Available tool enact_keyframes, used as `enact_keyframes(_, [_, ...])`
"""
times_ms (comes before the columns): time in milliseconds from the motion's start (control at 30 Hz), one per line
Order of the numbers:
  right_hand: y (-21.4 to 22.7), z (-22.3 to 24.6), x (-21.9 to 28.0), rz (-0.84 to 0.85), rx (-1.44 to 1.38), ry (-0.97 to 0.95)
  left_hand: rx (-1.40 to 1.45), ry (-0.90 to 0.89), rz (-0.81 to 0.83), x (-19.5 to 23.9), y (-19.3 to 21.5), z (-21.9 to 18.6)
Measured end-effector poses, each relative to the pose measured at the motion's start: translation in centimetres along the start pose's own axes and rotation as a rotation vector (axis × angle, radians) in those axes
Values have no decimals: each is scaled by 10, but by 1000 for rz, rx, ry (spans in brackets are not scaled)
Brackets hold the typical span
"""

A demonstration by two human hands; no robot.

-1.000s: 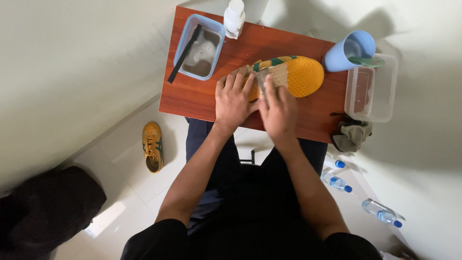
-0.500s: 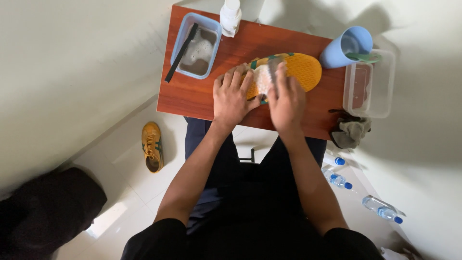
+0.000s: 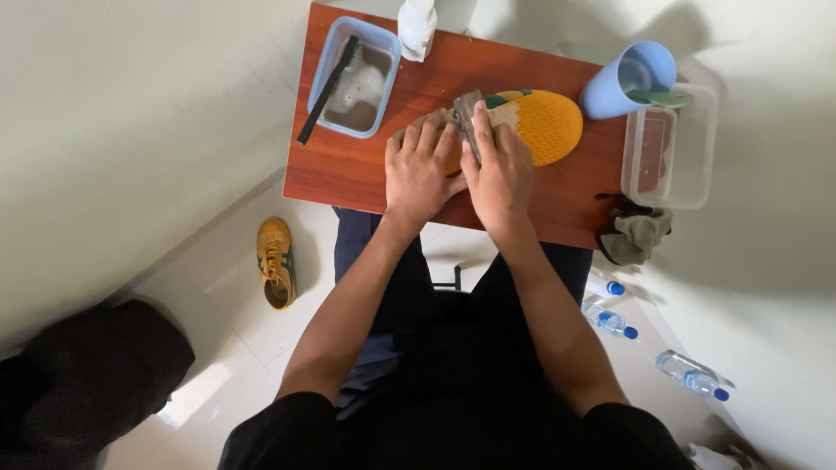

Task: The person scrubs the sole of a yellow shoe with a brush and then wipes it with a cloth. The shoe is placed on a wooden table during the cleaning process.

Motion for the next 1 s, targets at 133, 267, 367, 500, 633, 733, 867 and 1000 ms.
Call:
enact_keyframes(133, [6,9,27,29,-4,-51,1,6,30,3,-4,3])
enact_keyframes(267, [10,10,46,71,-40,-112,68,19,107,2,-6,6])
enact_keyframes(367, [2,4,42,74,-53,-117,72,25,110,1,0,5])
enact_keyframes(500, [4,1,2,33,-88,-93,60,20,80,1,-1,5])
enact_keyframes(633, [3,1,14,26,-80,-73,54,12,84,1,-2,6])
enact_keyframes(733, [8,4,42,59,-6,-92,60,12,126,6,-13,8])
enact_keyframes(867, [16,6,53,104,-45,-139,53,21,94,10,-15,10])
enact_keyframes(1000, [2,-9,25,61,-84,-98,53,29,101,8,-16,10])
Point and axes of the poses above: each hand's wrist, its own x-axis away from the middle knuckle, its own y-axis out of the back of the hand, z = x × y, the point moved 8 cm from there along -x, towards the middle knuckle, and after that the axes turned 11 degrees about y, right-handed, at the moved point
